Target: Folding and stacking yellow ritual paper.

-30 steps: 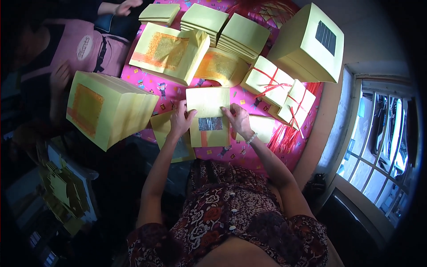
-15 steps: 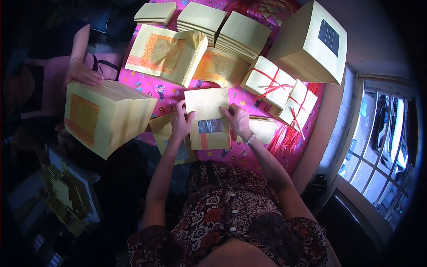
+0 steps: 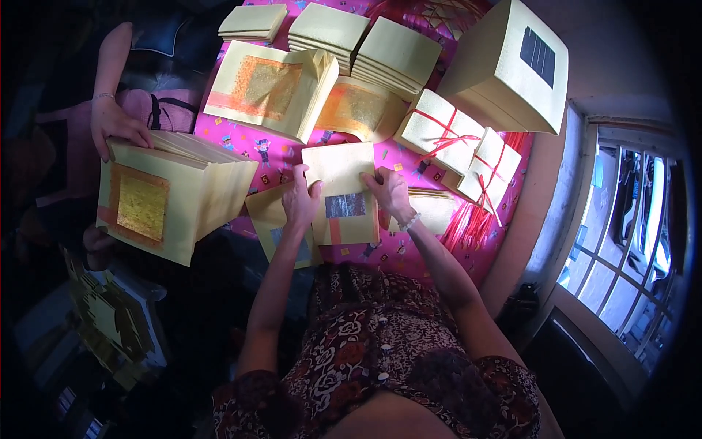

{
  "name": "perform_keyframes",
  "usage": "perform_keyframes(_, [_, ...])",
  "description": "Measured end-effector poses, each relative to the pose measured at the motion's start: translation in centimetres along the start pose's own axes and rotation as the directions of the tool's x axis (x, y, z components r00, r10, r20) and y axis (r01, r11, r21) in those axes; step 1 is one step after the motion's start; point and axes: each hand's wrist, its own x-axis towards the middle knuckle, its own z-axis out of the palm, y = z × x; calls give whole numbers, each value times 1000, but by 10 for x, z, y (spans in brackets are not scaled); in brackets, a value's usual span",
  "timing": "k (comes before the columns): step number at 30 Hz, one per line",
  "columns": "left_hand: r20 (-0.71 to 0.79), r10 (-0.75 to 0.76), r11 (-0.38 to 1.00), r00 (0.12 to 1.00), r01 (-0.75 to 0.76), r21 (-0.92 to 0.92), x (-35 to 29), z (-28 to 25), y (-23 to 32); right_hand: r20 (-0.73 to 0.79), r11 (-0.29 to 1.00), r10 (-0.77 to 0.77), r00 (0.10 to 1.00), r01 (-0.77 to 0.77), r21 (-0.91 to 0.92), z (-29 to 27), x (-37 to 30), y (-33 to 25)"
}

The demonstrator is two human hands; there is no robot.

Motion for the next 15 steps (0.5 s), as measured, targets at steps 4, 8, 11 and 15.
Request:
perform_keyframes(4, [40,-39,999,998,38,25,1,-2,3,-23,1000,-25,999,25,-10,2,0,4])
perform_keyframes(8, [94,-80,996,992,77,36,4,-6,7,-25,1000,-27,999,27,-8,2,1,4])
perform_keyframes(11, [6,23,992,1000,-23,121,3,-8,12,5,999,18,1000,-18,-27,0,2,-2])
perform_keyframes(15, [-7,34,986,999,-32,163,3,-1,30,8,998,37,999,-36,-49,-3,1,-3])
